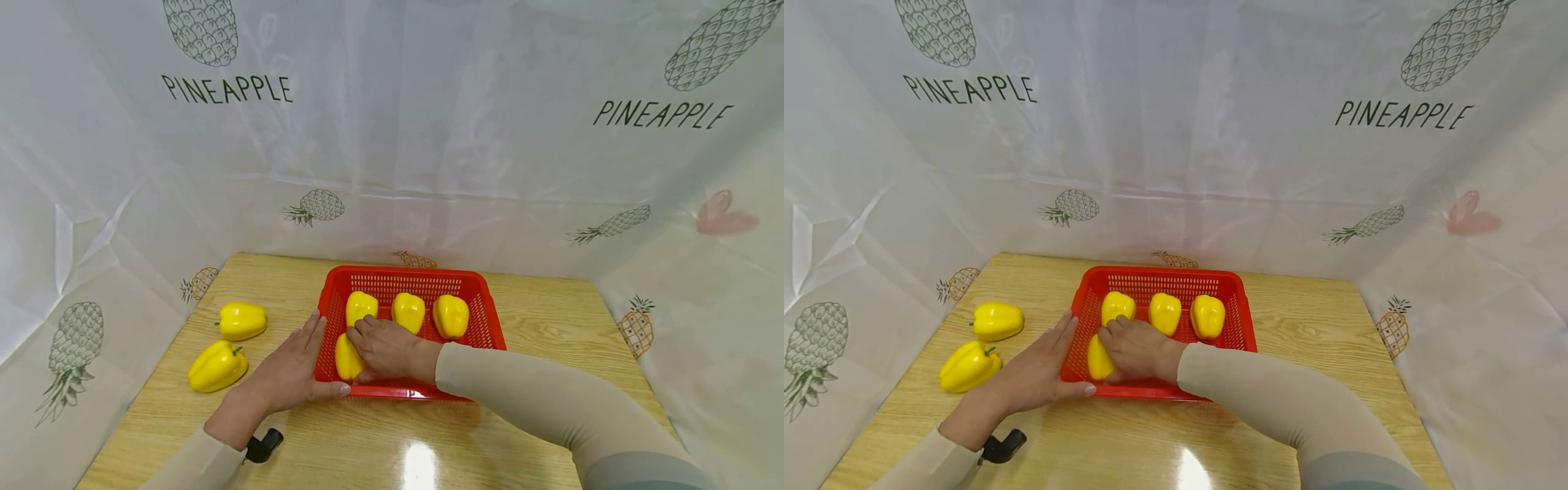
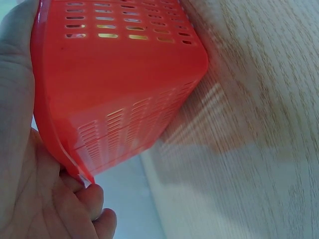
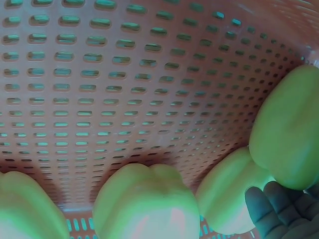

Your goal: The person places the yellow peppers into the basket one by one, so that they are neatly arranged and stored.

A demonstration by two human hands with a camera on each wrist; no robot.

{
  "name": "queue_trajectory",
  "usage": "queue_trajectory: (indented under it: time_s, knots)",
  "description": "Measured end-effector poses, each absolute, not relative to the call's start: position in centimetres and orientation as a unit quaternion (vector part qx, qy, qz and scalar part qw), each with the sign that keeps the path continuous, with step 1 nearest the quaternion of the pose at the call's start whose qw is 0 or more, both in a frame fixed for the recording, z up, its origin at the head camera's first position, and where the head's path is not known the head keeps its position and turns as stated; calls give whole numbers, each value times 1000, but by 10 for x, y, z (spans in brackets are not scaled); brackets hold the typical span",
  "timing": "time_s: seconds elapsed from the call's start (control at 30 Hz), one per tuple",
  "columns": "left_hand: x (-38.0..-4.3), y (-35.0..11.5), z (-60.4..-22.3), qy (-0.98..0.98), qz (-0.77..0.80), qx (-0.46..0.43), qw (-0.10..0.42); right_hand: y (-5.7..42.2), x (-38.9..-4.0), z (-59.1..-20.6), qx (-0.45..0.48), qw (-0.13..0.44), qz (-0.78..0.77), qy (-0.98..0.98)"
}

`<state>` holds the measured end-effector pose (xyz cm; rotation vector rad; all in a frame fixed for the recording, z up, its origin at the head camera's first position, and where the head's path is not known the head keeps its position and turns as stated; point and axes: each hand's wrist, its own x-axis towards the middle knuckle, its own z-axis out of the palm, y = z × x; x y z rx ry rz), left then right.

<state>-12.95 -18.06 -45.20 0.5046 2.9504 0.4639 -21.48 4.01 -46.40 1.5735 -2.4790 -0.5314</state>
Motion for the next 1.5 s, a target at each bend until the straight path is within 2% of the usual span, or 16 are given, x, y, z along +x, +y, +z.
queue_trajectory:
  time_s: [0.47, 0.87, 1.23, 1.5]
  knots:
    - [-131, -181, -451, 972, 151, 167, 61, 46, -217, -454, 515, 90, -200, -829]
    - [-131, -183, -450, 972, 157, 158, 71, 74, -227, -420, 472, 80, -194, -856]
    - [-131, -183, -451, 973, 155, 155, 75, 137, -228, -402, 410, 81, -118, -901]
    - [-133, -182, -452, 972, 155, 159, 72, 201, -210, -412, 366, 149, -73, -916]
